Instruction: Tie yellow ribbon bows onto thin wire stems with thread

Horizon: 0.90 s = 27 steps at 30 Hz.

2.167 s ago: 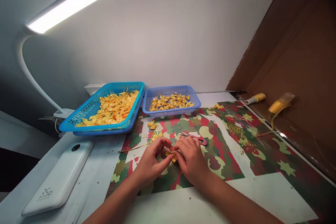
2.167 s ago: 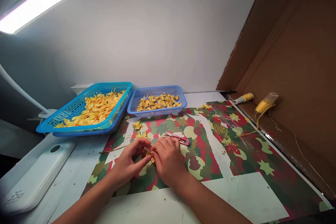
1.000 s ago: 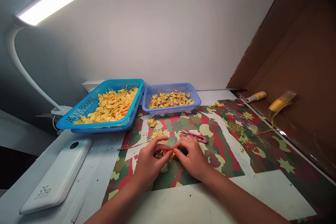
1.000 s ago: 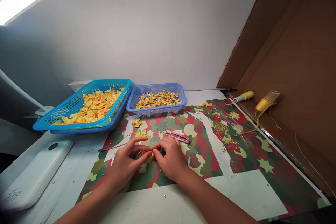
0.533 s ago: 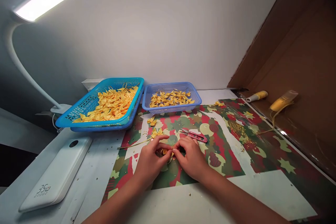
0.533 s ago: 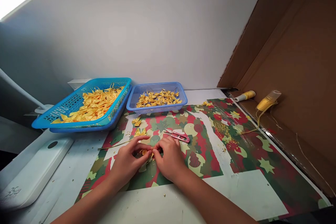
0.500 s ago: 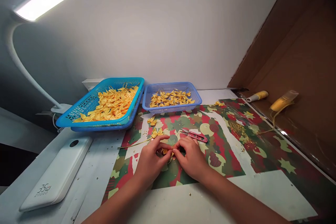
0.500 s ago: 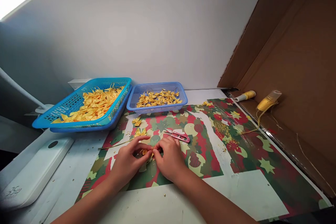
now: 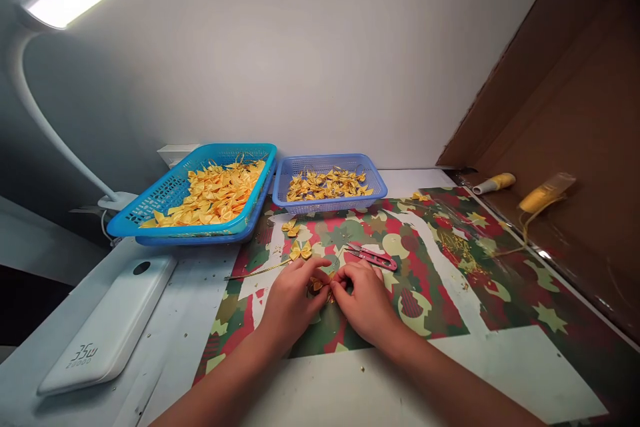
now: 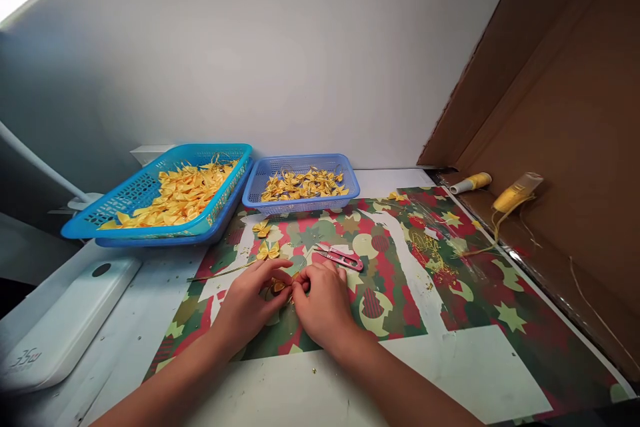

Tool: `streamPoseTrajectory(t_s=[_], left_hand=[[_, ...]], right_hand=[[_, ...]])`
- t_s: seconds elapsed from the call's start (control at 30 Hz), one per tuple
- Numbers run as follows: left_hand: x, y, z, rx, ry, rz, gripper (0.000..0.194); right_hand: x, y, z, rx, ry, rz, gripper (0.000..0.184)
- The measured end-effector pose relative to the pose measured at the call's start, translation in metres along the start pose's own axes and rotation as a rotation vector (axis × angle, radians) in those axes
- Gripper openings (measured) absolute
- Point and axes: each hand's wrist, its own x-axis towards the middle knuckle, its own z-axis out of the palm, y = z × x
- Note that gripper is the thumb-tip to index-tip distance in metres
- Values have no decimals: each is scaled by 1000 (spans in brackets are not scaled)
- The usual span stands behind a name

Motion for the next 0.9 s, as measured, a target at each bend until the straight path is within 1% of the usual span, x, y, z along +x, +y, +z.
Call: streamPoseTrajectory(t_s=[0.13, 0.33, 0.43, 0.57, 0.63, 0.73, 0.83, 0.9], left_hand=[[-1, -2, 2, -2, -4, 7, 35], [0, -5, 3, 32, -25, 50, 32], [3, -6, 0, 39, -52, 76, 31], [6, -6, -4, 16, -68, 98, 23], [7, -5, -5, -28, -66, 70, 16], [7, -4, -6, -195, -71, -52, 8], [6, -4, -7, -404, -107, -167, 11], [5, -4, -7, -493, -133, -198, 14]], right_hand=[[-3, -1, 0, -60, 29, -32, 16], [-8, -2, 0, -205, 56, -158, 14], [-9, -3, 0, -216, 42, -167, 13], [-8, -4, -2, -183, 37, -177, 15], [-7, -3, -6, -130, 29, -201, 15], [-2, 2, -15, 12, 20, -242, 12], [3, 7, -24, 151, 30, -272, 10], [5, 9, -27, 202, 15, -305, 10]])
